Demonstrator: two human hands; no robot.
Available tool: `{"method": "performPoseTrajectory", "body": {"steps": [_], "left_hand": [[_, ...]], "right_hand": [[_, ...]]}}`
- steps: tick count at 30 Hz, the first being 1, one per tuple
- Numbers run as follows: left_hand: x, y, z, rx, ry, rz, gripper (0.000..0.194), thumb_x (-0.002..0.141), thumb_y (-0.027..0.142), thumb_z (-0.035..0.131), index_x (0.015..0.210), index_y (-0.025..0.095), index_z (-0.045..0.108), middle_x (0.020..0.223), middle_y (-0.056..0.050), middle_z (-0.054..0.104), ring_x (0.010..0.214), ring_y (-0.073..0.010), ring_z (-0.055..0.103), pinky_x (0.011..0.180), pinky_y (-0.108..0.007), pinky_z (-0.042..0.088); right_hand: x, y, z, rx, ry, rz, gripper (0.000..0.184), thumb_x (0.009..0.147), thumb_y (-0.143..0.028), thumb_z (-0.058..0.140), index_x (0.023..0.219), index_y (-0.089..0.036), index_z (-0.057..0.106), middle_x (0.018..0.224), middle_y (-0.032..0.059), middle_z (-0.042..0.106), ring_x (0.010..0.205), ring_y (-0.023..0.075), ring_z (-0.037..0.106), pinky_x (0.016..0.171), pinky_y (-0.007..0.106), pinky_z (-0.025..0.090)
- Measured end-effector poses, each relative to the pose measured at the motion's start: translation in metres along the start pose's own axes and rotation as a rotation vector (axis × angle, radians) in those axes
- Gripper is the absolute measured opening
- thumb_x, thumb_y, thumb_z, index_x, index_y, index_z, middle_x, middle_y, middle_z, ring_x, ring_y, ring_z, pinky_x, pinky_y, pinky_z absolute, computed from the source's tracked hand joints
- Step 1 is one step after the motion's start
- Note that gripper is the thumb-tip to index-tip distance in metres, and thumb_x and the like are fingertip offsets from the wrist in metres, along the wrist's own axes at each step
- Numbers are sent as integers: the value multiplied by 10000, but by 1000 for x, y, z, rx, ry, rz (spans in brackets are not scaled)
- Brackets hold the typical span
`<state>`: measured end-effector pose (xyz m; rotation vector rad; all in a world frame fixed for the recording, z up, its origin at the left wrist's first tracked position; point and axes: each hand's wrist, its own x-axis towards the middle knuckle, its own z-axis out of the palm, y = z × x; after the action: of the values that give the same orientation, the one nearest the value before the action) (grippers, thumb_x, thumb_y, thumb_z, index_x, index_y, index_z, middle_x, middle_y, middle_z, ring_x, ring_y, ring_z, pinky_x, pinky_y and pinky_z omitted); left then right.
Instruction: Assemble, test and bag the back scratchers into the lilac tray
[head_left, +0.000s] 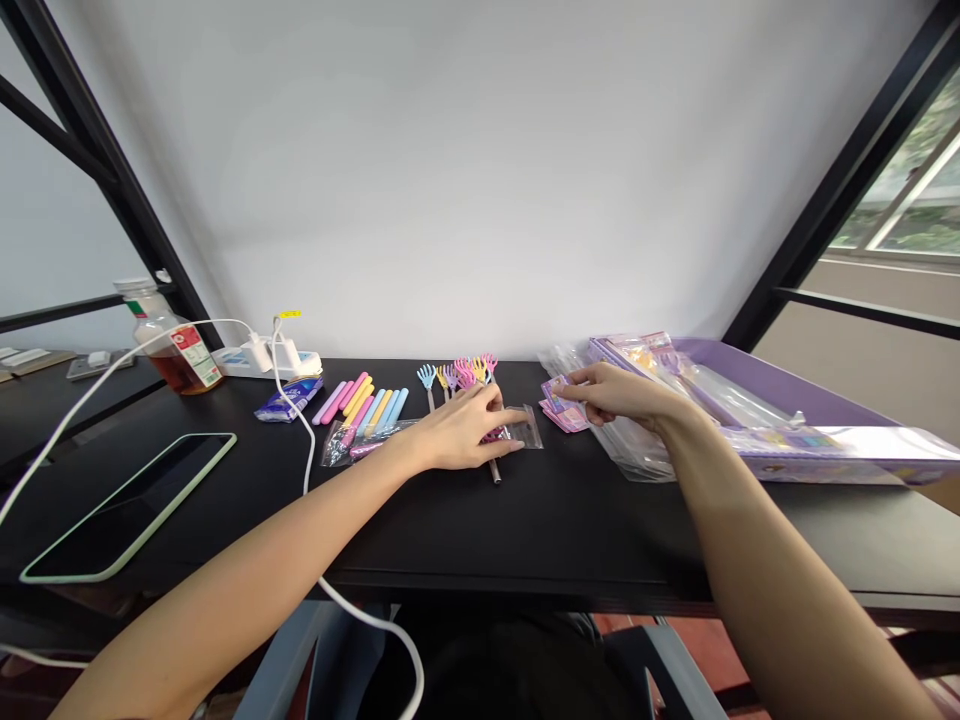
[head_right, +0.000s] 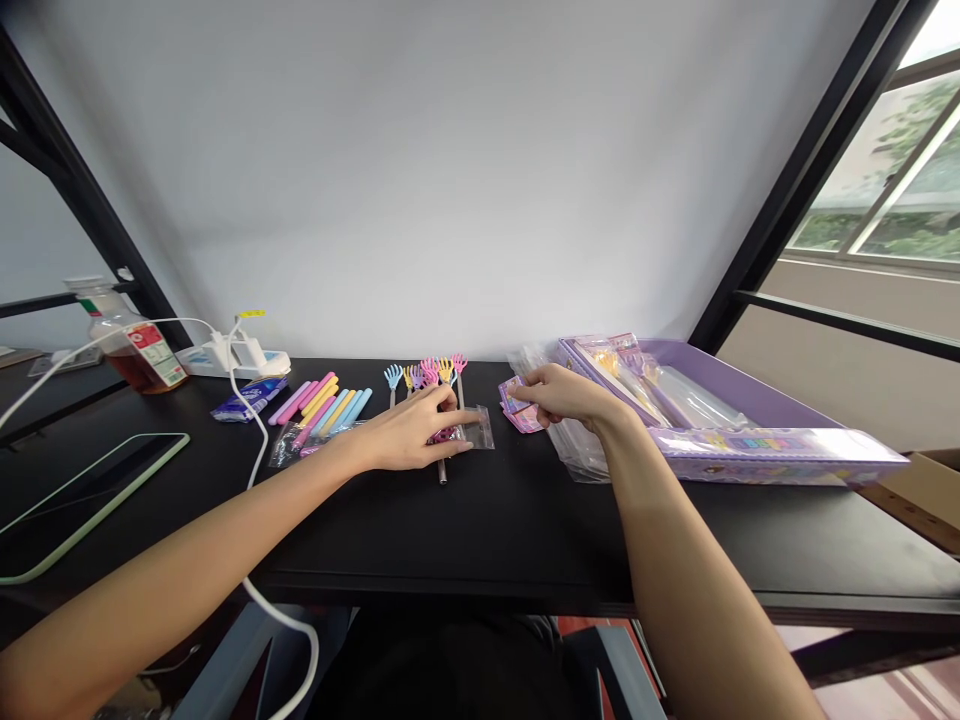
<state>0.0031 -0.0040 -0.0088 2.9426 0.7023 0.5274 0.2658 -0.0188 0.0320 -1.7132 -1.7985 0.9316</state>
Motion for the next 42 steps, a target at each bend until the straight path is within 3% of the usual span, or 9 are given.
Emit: {"method": "performPoseTrajectory", "body": {"steps": [5, 8, 11, 15, 18, 23, 28, 33, 42], "left_hand": [[-1, 0, 0, 11, -5, -12, 479, 996, 535, 466, 1392, 291, 577, 1065, -73, 473, 979, -217, 512, 893, -363, 463], [-2, 2, -1, 49, 6, -28, 474, 998, 525, 465, 1404, 299, 560, 1067, -72, 469, 973, -218, 506, 886, -365, 459], [-2, 3, -2, 99, 17, -60, 486, 997, 505, 470, 1440, 312, 516, 1065, -69, 467, 960, -222, 495, 868, -364, 455], [-1, 4, -3, 142, 17, -84, 526, 989, 475, 493, 1482, 292, 469, 1050, -70, 471, 992, -233, 491, 891, -375, 447], [0, 4, -2, 163, 15, -95, 565, 969, 407, 528, 1510, 274, 431, 1070, -77, 480, 1001, -238, 500, 905, -388, 451], [0, 2, 0, 138, 28, -90, 604, 980, 483, 492, 1527, 242, 408, 1078, -86, 489, 1016, -250, 503, 930, -408, 461], [0, 0, 2, 128, 32, -97, 655, 989, 532, 452, 1551, 206, 367, 1098, -101, 497, 1005, -251, 503, 927, -411, 472], [0, 2, 1, 135, 31, -107, 670, 987, 528, 457, 1541, 157, 381, 1104, -115, 511, 1007, -259, 510, 938, -426, 468], [0, 2, 0, 156, 28, -116, 686, 987, 524, 468, 1544, 135, 372, 1122, -121, 525, 1034, -268, 519, 951, -427, 455]], "right_hand": [[-1, -2, -2, 52, 13, -28, 493, 754, -649, 738, 750, -164, 651, 504, -5, 524, 501, 105, 471, 482, 246, 351], [-6, -8, -3, 197, -40, -172, 456, 705, -595, 804, 766, -162, 673, 608, -7, 554, 559, 98, 483, 515, 241, 383], [-13, -15, -3, 197, -216, -279, 405, 700, -530, 828, 808, -154, 724, 679, 14, 616, 603, 110, 540, 540, 242, 428], [-18, -24, 4, 71, -496, -271, 393, 756, -487, 787, 939, -140, 767, 802, 70, 726, 696, 171, 687, 627, 273, 551], [-15, -25, 13, 35, -588, -239, 407, 787, -463, 765, 1032, -138, 756, 848, 77, 752, 715, 189, 728, 643, 283, 593], [-8, -17, 16, 50, -376, -155, 491, 810, -406, 762, 1219, -146, 685, 806, 86, 766, 746, 222, 752, 676, 312, 620], [-2, -12, 13, -1, -193, -89, 283, 760, -388, 805, 884, -152, 709, 725, 83, 735, 688, 215, 726, 626, 306, 593], [3, -10, 17, -2, -101, -108, 258, 730, -357, 817, 699, -164, 649, 688, 21, 658, 683, 157, 671, 640, 264, 554], [14, -4, 25, 285, -40, -29, 332, 670, -116, 819, 772, -199, 515, 592, -33, 622, 616, 136, 664, 655, 255, 587]]}}
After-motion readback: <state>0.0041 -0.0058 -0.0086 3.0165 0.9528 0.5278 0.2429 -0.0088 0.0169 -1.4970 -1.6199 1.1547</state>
